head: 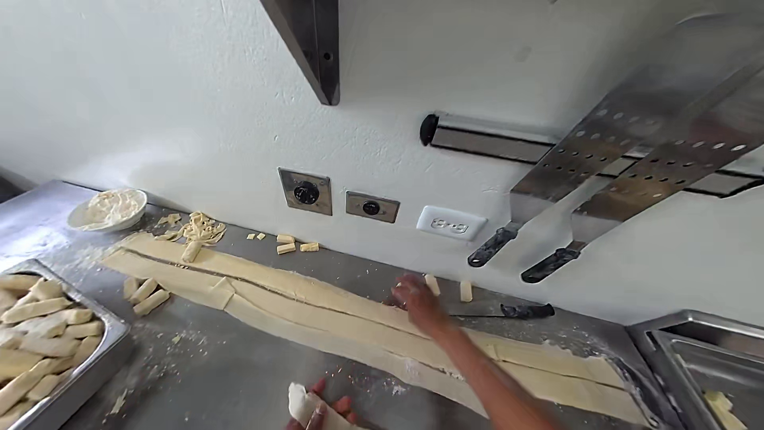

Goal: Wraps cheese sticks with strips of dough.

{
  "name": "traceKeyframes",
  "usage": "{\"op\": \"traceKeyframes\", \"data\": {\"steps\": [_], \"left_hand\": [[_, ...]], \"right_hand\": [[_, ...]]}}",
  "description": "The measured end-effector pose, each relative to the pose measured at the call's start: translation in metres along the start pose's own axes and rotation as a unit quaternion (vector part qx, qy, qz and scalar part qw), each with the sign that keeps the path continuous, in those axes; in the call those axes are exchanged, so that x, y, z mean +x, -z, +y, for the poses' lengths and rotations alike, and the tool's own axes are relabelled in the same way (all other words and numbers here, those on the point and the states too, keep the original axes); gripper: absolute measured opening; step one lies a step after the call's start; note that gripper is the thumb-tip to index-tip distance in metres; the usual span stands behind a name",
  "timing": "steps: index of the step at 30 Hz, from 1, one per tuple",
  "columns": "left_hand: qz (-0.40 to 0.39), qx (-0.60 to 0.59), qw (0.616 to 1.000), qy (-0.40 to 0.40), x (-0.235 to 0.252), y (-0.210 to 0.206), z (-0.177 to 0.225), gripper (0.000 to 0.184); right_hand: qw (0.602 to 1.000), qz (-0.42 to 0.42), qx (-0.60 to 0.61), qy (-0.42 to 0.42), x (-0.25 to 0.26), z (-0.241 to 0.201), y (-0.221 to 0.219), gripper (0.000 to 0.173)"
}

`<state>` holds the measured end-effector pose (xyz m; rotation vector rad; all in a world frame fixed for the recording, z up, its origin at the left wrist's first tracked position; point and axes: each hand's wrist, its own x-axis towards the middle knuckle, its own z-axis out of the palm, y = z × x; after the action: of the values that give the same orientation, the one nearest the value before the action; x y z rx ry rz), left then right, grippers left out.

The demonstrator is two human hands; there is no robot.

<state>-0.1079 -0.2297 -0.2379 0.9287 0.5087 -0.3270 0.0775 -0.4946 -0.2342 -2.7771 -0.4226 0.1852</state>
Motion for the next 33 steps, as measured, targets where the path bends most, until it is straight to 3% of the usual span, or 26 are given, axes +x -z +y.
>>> {"op": "traceKeyframes", "data": {"steps": [3, 6, 9, 14, 19, 22, 24, 27, 29, 33], "left_hand": [[0.06, 0.005, 0.998, 0.009, 0.004, 0.001, 0.008, 0.029], [0.076, 0.031, 0.996, 0.025, 0.011, 0.012, 0.021, 0.042], [0.111, 0.076, 0.991, -0.006, 0.02, 0.019, 0.033, 0.034], [0.128, 0.117, 0.983, -0.055, 0.028, 0.028, 0.047, 0.022], [0.089, 0.175, 0.978, -0.068, 0.02, 0.027, 0.063, 0.028], [0.066, 0.257, 0.959, -0.103, 0.017, 0.028, 0.063, 0.025], [0.051, 0.346, 0.925, -0.147, 0.018, 0.03, 0.062, 0.024], [0.04, 0.427, 0.881, -0.199, 0.014, 0.027, 0.063, 0.02], [0.043, 0.421, 0.881, -0.211, 0.008, 0.021, 0.065, 0.015], [0.028, 0.398, 0.887, -0.231, -0.009, 0.015, 0.065, 0.013]], "right_hand": [[0.994, -0.049, -0.029, 0.091, 0.025, 0.034, 0.002, 0.046], [0.985, -0.133, -0.049, 0.102, 0.044, 0.027, 0.017, 0.041], [0.982, -0.143, -0.07, 0.104, 0.049, 0.03, 0.022, 0.035], [0.991, -0.022, -0.086, 0.099, 0.02, 0.029, 0.009, 0.036], [0.979, 0.147, 0.136, -0.02, -0.04, -0.022, 0.016, 0.036], [0.92, 0.085, 0.372, -0.093, -0.095, -0.088, -0.011, 0.04], [0.832, -0.001, 0.543, -0.118, -0.12, -0.13, -0.038, 0.041], [0.714, -0.051, 0.677, -0.169, -0.131, -0.176, -0.061, 0.037], [0.675, -0.042, 0.713, -0.184, -0.128, -0.194, -0.065, 0.032], [0.65, -0.016, 0.737, -0.186, -0.119, -0.204, -0.064, 0.02]]}}
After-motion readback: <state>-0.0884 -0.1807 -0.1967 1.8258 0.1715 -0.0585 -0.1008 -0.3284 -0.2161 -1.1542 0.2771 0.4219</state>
